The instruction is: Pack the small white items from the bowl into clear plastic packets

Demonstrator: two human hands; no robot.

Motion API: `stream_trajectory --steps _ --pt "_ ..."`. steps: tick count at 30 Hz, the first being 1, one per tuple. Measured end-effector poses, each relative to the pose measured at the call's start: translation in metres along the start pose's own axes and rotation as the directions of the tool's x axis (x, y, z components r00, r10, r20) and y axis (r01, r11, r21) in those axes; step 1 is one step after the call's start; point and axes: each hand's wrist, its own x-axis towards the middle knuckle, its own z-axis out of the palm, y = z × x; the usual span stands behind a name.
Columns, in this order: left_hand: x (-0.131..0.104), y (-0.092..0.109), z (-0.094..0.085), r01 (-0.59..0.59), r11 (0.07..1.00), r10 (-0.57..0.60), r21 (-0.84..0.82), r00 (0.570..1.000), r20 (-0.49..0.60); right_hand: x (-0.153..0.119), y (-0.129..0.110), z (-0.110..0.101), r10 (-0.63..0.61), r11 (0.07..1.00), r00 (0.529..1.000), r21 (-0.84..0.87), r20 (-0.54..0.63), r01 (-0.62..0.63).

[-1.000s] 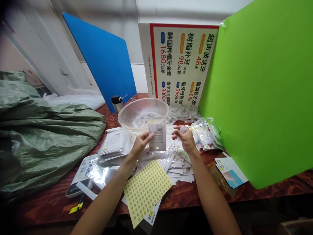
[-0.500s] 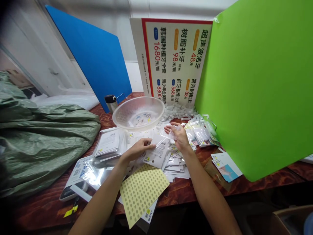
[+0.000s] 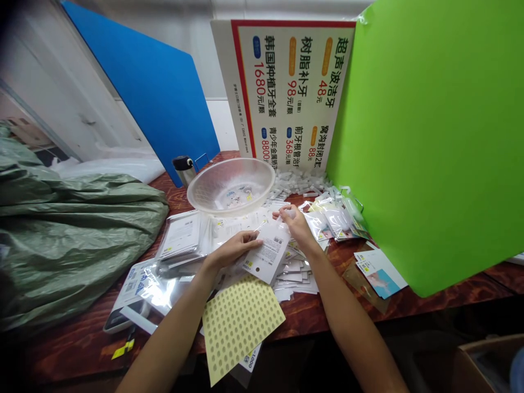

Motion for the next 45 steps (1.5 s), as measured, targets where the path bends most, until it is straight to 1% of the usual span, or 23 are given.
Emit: stream_trajectory --steps 3,6,9,12,14,15,17,19,21,24,27,29,31,33,35,37,39,42,43,45 --pt "0.002 -0.002 -0.001 -0.047 0.997 0.043 -0.055 0.997 -0.058 -0.001 0.0 -0.003 0.03 0.997 0.999 -0.066 0.036 -0.028" --pt "0.002 -0.004 -0.003 -0.007 0.997 -0.001 -0.083 0.995 -0.105 -0.001 0.002 -0.002 0.047 0.996 0.998 -0.073 0.033 -0.044" --pt "0.0 -0.001 -0.003 0.039 0.986 -0.05 -0.159 0.997 -0.065 -0.001 0.004 -0.001 0.049 0.997 0.999 -0.068 0.023 -0.047" --pt "-0.003 0.004 -0.001 0.049 0.962 -0.052 -0.267 0.999 -0.005 -0.001 0.008 0.002 0.039 0.998 0.999 -0.049 0.036 -0.037" --pt "-0.004 0.006 0.0 0.053 0.95 -0.057 -0.307 0.998 -0.004 0.0 0.012 0.004 0.031 0.998 0.998 -0.059 0.047 -0.028" --pt "-0.004 0.005 0.0 0.056 0.947 -0.063 -0.315 0.998 -0.012 0.0 0.015 0.005 0.023 0.996 0.999 -0.087 0.045 -0.019" --pt "-0.003 0.004 0.001 0.053 0.949 -0.075 -0.312 0.996 -0.057 0.001 0.02 0.005 -0.013 0.979 1.0 -0.204 0.027 0.018" --pt "-0.001 0.002 0.001 0.045 0.952 -0.082 -0.304 0.991 -0.11 0.002 0.025 0.004 -0.068 0.935 0.998 -0.35 0.001 0.064" --pt "-0.001 0.002 0.002 0.036 0.952 -0.08 -0.304 0.988 -0.135 0.004 0.029 0.003 -0.105 0.897 0.994 -0.434 -0.031 0.081" --pt "-0.002 0.006 0.005 0.024 0.943 -0.06 -0.331 0.993 -0.1 0.006 0.032 0.001 -0.102 0.897 0.992 -0.439 -0.073 0.06" --pt "-0.004 0.008 0.006 0.025 0.927 -0.054 -0.373 0.996 -0.067 0.007 0.034 0.001 -0.097 0.901 0.994 -0.429 -0.059 0.062" --pt "-0.004 0.008 0.007 0.029 0.918 -0.062 -0.397 0.996 -0.069 0.007 0.034 0.002 -0.089 0.906 0.994 -0.419 -0.061 0.055" --pt "-0.004 0.008 0.007 0.032 0.91 -0.07 -0.413 0.995 -0.077 0.005 0.032 0.003 -0.06 0.915 0.994 -0.404 -0.093 0.017" --pt "-0.004 0.007 0.007 0.042 0.903 -0.085 -0.427 0.993 -0.082 0.003 0.029 0.003 -0.051 0.908 0.994 -0.418 -0.096 0.006" --pt "-0.003 0.007 0.007 0.046 0.898 -0.093 -0.437 0.992 -0.087 0.0 0.026 0.004 -0.08 0.867 0.996 -0.496 -0.048 0.045" --pt "-0.001 0.005 0.006 0.037 0.894 -0.086 -0.446 0.992 -0.088 -0.002 0.022 0.005 -0.114 0.806 0.993 -0.586 -0.006 0.089" --pt "0.001 0.003 0.005 0.023 0.884 -0.069 -0.467 0.994 -0.081 -0.002 0.02 0.006 -0.132 0.772 0.991 -0.629 -0.024 0.087" --pt "0.002 0.0 0.004 -0.03 0.869 -0.02 -0.494 0.995 -0.095 0.001 0.016 0.004 -0.143 0.766 0.988 -0.639 -0.065 0.069" --pt "0.002 0.0 0.004 -0.059 0.87 0.004 -0.489 0.994 -0.113 0.001 0.014 0.002 -0.145 0.757 0.988 -0.65 -0.061 0.071" --pt "-0.001 0.001 0.006 -0.076 0.886 0.017 -0.458 0.991 -0.13 0.002 0.013 -0.004 -0.177 0.701 0.984 -0.702 0.0 0.126"
